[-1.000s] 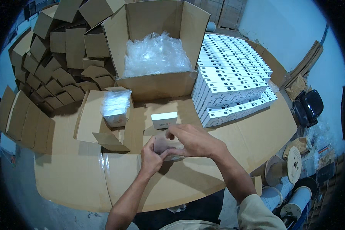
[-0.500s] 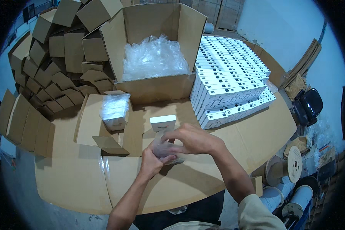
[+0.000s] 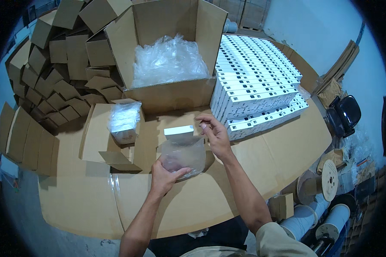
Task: Packing white rectangular product boxes into plastic bags and placing them into cardboard shipping boxes.
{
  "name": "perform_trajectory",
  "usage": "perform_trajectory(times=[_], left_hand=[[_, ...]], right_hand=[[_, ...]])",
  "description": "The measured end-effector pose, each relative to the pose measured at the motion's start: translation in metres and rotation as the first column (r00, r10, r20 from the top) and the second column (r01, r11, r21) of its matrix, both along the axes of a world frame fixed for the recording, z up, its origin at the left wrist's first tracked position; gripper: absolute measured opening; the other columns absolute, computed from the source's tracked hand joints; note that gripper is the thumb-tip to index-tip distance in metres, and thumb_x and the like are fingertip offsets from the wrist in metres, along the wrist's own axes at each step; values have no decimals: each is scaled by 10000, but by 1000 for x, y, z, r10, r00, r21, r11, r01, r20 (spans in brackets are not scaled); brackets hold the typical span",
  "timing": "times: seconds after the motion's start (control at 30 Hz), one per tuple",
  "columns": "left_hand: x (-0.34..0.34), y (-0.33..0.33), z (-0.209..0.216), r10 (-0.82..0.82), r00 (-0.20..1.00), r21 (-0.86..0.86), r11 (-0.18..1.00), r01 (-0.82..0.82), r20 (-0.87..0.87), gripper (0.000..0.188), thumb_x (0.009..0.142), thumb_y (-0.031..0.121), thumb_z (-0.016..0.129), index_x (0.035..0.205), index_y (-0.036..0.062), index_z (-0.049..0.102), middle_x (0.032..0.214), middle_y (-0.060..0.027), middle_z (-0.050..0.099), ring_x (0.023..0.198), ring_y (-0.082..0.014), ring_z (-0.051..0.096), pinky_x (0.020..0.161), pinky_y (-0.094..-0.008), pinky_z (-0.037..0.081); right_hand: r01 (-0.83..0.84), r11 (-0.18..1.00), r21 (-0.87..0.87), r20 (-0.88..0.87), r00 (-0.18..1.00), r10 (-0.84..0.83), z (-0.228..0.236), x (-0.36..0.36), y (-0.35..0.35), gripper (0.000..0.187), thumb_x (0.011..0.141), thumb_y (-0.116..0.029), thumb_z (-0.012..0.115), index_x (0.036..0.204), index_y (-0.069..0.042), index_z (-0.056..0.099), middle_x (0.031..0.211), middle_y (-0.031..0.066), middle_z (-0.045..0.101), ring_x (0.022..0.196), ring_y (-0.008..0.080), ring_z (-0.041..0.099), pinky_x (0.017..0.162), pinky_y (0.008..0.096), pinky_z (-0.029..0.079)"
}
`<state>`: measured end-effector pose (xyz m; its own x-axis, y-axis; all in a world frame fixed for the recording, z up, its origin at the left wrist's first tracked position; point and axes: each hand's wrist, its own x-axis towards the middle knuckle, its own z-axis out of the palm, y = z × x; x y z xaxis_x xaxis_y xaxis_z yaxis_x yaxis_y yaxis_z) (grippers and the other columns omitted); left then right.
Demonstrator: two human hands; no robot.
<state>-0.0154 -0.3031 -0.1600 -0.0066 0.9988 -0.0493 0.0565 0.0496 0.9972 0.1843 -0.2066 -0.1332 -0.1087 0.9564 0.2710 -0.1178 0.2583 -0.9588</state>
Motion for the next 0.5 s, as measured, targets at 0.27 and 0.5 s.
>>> perform_trajectory(times=[0.27, 0.5], left_hand=[[-3, 3, 8, -17, 998, -72, 997, 21, 61, 489, 676, 118, 924, 1056, 6, 637, 958, -80, 714, 884, -167, 680, 814, -315, 553], [-7, 8, 11, -42, 999, -92, 995, 41, -10, 508, 665, 124, 929, 1059, 11, 629, 958, -78, 713, 875, -161, 671, 800, -308, 543]], right_hand=[[-299, 954, -22, 105, 948, 300, -8, 8, 0, 437, 871, 162, 494, 1254, -5, 622, 1340, 93, 580, 1121, 136, 598, 975, 282, 490], [-173, 979, -106, 87, 979, 182, -20, 4, 9, 353, 869, 59, 679, 1214, -9, 651, 1197, 60, 654, 986, 120, 636, 822, 250, 548]])
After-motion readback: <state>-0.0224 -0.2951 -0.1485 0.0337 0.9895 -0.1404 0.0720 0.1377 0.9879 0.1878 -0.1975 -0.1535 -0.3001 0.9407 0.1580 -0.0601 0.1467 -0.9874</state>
